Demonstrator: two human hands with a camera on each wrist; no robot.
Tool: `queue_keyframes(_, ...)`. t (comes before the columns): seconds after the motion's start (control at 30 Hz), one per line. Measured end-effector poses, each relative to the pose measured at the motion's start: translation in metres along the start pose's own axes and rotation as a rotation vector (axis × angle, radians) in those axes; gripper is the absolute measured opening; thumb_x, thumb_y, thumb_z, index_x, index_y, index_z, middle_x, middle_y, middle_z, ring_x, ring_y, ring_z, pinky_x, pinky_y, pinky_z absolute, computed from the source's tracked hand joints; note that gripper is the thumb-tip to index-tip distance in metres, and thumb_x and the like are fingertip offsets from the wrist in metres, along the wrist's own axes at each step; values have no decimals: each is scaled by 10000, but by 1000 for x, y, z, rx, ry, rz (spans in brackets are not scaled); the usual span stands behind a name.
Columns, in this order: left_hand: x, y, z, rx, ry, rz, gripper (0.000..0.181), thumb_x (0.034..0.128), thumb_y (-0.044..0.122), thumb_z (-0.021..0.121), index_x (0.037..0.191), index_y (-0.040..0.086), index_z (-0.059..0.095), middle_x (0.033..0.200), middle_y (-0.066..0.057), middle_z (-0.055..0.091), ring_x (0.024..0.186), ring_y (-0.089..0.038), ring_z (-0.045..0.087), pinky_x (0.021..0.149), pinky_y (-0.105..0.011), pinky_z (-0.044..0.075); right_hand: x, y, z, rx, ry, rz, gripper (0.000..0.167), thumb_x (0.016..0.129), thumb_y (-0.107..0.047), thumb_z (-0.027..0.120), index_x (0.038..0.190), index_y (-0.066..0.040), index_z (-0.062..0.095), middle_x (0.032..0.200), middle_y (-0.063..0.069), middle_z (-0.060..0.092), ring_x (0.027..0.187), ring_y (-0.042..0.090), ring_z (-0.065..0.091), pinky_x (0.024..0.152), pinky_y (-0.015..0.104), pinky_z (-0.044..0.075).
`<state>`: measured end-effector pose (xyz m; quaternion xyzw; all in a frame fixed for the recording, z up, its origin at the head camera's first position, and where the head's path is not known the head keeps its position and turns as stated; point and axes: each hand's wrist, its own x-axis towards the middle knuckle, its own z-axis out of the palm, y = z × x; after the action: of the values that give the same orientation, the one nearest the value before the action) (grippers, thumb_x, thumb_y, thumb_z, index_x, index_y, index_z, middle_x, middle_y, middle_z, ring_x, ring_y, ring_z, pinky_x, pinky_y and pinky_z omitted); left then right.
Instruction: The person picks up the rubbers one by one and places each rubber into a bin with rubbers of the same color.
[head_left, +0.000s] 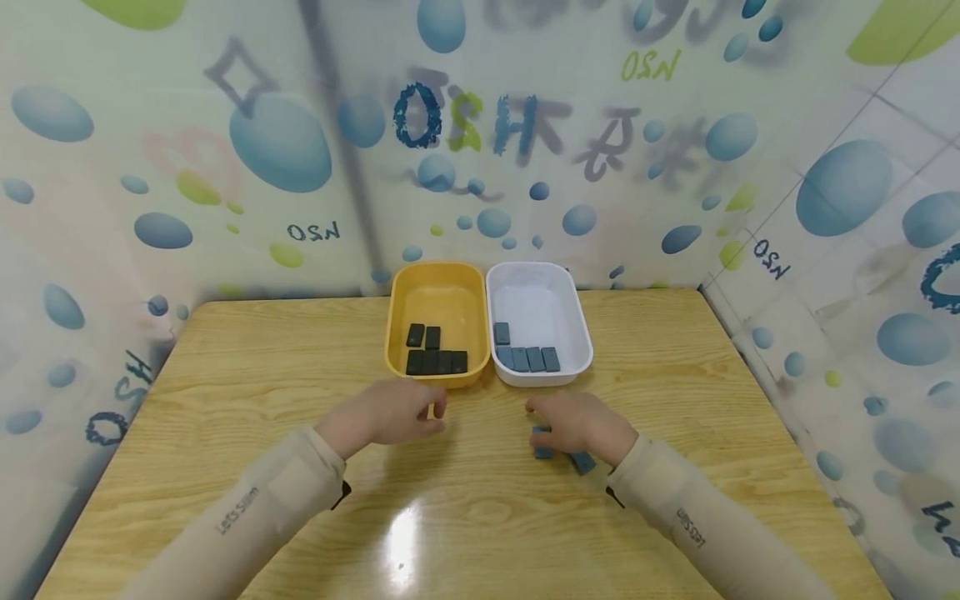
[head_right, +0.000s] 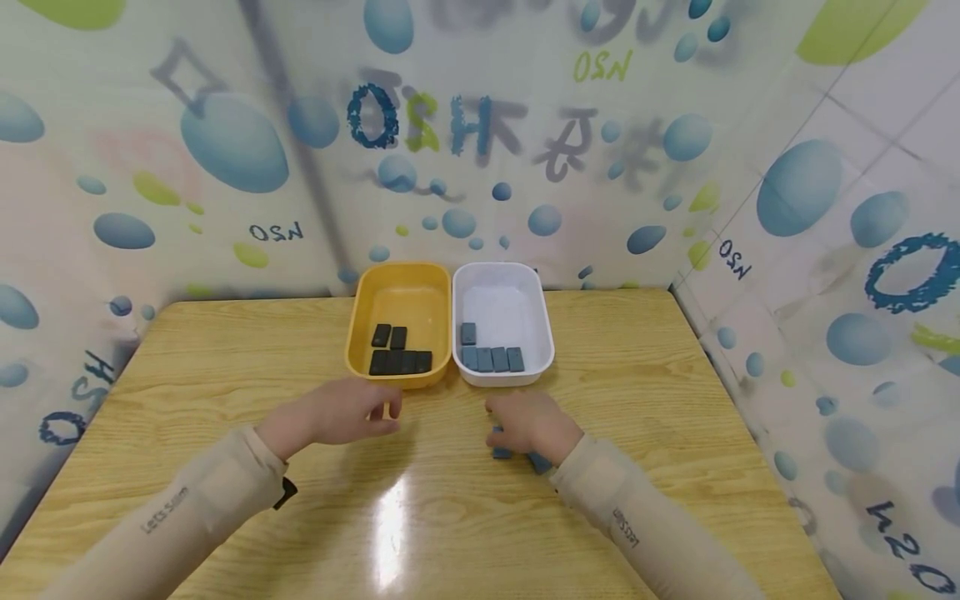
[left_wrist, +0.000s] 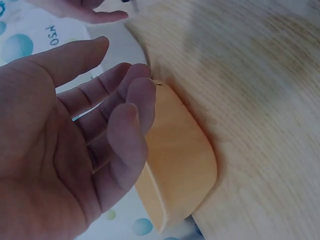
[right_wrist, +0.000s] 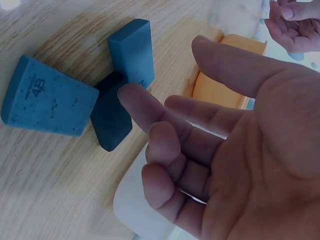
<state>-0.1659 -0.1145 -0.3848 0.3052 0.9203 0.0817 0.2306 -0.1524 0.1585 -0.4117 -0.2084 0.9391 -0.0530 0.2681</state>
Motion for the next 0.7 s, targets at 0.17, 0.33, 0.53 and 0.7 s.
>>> queue_keyframes(0.17, 1, -2, 8, -21, -6, -9, 119, 952, 349, 618, 962, 231, 628, 774, 77, 588, 692, -101, 544, 674, -332, 459, -1, -1, 5, -3, 38, 16, 476, 920, -354, 661, 1312, -104, 557, 1136, 63, 681, 915, 173, 623, 821, 442, 514)
queue_keyframes(0.33, 0, -3, 14, -27, -7, -11, 102, 950, 345, 622, 954, 243, 624, 767, 84, 590, 685, -95, 543, 673, -324, 458, -3, -5, 13, 5, 115, 35, 326, 891, -323, 692, 1114, -103, 603, 904, 55, 663, 749, 189, 585, 670, 427, 503)
queue_keyframes(0.53, -1, -3, 18, -49, 11, 24, 82, 947, 306, 629, 941, 225, 630, 777, 75, 599, 696, -93, 543, 666, -331, 461, -3, -11, 21, -3, 138, 81, 268, 863, -317, 705, 1004, -115, 600, 780, 33, 602, 670, 190, 532, 607, 412, 473)
queue_keyframes(0.7, 0, -4, 21, -56, 20, 31, 83, 945, 307, 632, 930, 225, 630, 782, 79, 599, 703, -84, 543, 673, -323, 464, -4, -16, 24, -20, 133, 104, 236, 872, -317, 697, 910, -123, 571, 705, 20, 532, 640, 193, 506, 563, 380, 414)
